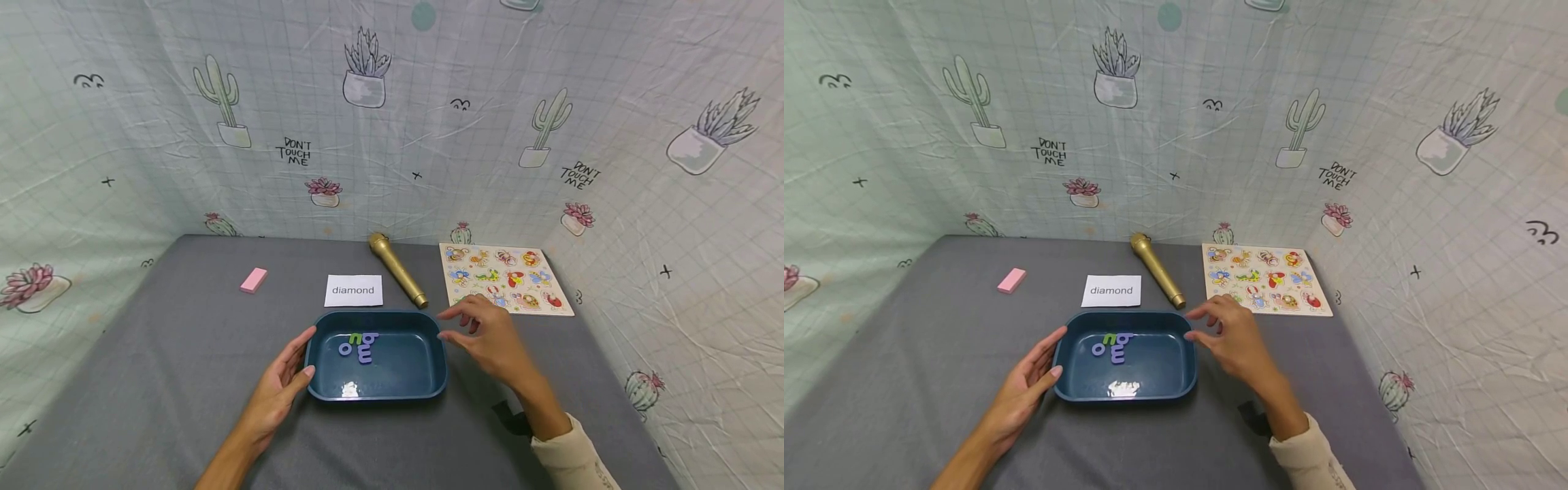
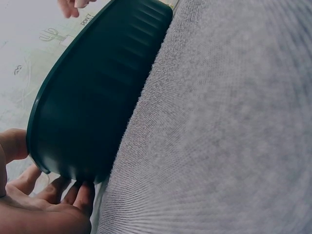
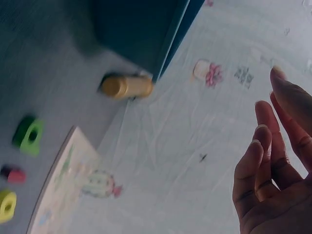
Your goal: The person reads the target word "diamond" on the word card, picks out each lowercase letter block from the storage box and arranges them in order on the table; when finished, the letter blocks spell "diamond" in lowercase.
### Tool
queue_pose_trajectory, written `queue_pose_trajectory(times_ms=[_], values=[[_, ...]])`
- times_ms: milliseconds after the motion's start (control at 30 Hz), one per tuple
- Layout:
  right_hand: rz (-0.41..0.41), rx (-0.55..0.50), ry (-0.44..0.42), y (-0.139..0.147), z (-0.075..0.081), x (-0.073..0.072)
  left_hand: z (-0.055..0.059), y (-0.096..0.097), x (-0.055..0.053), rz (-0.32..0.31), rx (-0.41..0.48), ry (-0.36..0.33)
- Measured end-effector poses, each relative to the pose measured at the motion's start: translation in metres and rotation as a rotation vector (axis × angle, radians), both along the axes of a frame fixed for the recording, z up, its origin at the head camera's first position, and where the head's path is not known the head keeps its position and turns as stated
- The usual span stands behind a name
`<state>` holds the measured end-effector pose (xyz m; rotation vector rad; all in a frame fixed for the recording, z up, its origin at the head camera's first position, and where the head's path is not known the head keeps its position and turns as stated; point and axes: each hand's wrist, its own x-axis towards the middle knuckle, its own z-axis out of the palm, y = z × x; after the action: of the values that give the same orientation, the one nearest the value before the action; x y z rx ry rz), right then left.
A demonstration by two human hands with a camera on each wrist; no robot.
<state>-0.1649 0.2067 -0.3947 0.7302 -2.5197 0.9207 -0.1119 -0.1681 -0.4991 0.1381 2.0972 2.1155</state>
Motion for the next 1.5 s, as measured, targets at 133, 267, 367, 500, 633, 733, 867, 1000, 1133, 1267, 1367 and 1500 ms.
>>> queue_pose_trajectory(times_ms=[133,267,367,500,633,733,867,1000,1133,1267,1367,1500], values=[[0.042,-0.021,-0.015,-0.018,-0.005,-0.001,0.001,0.0,-0.001,0.004,-0.015,-0.01],[0.078,-0.03,-0.054,-0.036,-0.012,-0.003,0.001,-0.001,-0.001,0.003,-0.008,-0.011],[0.103,-0.044,-0.089,-0.048,-0.018,-0.004,0.002,-0.001,-0.002,-0.001,0.002,-0.012],[0.129,-0.048,-0.122,-0.062,-0.026,-0.006,0.002,-0.002,-0.002,-0.003,-0.002,-0.011],[0.148,-0.044,-0.146,-0.075,-0.034,-0.009,0.001,-0.002,-0.003,-0.002,0.002,0.003],[0.169,-0.054,-0.174,-0.084,-0.039,-0.011,0.0,-0.002,-0.003,-0.003,0.005,0.011],[0.185,-0.056,-0.215,-0.095,-0.045,-0.015,-0.001,-0.002,-0.003,-0.003,0.003,0.009],[0.173,-0.049,-0.239,-0.103,-0.055,-0.019,-0.001,-0.002,-0.003,-0.003,0.001,-0.007],[0.164,-0.034,-0.257,-0.106,-0.064,-0.022,-0.002,-0.001,-0.002,-0.005,0.004,-0.017],[0.162,-0.02,-0.271,-0.106,-0.069,-0.023,-0.003,0.0,-0.002,-0.01,0.018,-0.001],[0.145,0.012,-0.285,-0.105,-0.072,-0.023,-0.003,0.0,-0.003,-0.011,0.019,0.014],[0.113,0.109,-0.311,-0.106,-0.076,-0.023,-0.004,0.0,-0.002,-0.004,0.01,0.017]])
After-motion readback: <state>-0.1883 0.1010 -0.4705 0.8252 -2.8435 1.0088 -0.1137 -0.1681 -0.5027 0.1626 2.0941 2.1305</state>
